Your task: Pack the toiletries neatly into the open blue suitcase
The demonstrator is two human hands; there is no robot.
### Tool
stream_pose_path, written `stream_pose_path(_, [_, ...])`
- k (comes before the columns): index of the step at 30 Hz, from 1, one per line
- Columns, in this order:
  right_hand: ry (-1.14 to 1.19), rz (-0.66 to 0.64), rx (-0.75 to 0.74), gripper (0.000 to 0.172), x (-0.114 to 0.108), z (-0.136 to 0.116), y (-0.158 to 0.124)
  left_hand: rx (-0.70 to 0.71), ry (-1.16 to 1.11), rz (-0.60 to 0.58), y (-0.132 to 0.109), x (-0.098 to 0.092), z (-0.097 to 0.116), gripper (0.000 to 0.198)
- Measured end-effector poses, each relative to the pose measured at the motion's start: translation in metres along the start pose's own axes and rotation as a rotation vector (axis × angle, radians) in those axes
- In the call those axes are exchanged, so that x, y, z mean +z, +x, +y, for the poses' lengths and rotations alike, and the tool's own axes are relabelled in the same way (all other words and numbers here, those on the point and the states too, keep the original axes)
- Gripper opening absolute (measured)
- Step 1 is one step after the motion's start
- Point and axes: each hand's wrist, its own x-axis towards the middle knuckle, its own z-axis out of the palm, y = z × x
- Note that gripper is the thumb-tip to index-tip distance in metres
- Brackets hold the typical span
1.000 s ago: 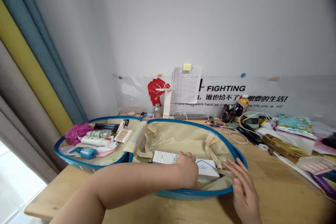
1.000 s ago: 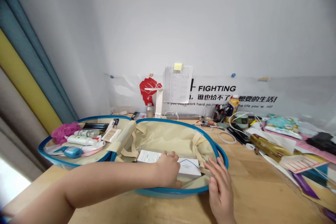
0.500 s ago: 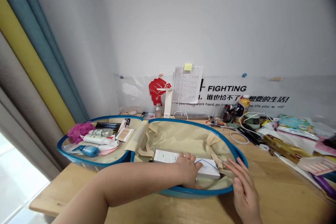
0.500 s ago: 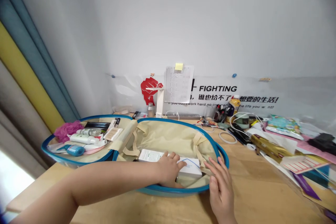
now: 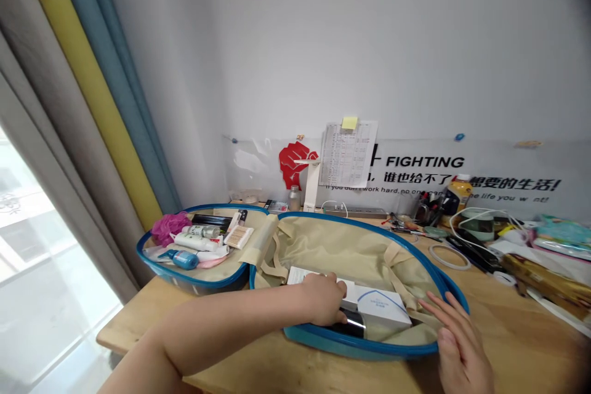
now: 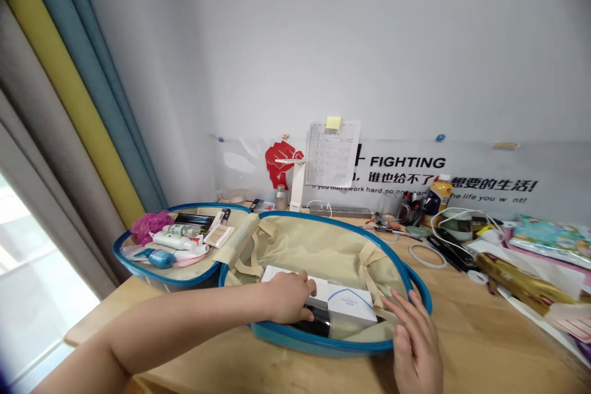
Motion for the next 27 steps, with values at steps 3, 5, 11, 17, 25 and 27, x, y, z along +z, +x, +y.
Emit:
stream_pose_path(3, [0.006,0.009,0.007,0.034,0.001,0.001,0.0,0.007,-0.028,0.047,-0.009,-0.003,-0.007,0.059])
stream_pose_path(5, [0.011,0.008,0.013,0.034,0.001,0.001,0.0,-0.02,-0.051,0.117,-0.019,-0.011,-0.02,0.054])
stream_pose_path(11, [0.023,0.007,0.003,0.033,0.0,0.0,0.0,-0.35,-0.057,0.363,-0.057,-0.038,-0.118,0.041])
stream_pose_path(17, [0.021,0.003,-0.004,0.032,-0.001,-0.001,0.002,-0.618,-0.015,0.375,-0.107,-0.036,-0.236,0.04])
stream_pose_path(25, [0.013,0.009,-0.001,0.033,-0.001,-0.001,0.001,-0.651,0.049,0.206,-0.126,-0.005,-0.293,0.037])
stream_pose_path(27, [0.014,0.007,0.012,0.033,-0.001,-0.001,0.001,-0.652,0.067,0.17,-0.123,-0.003,-0.3,0.038])
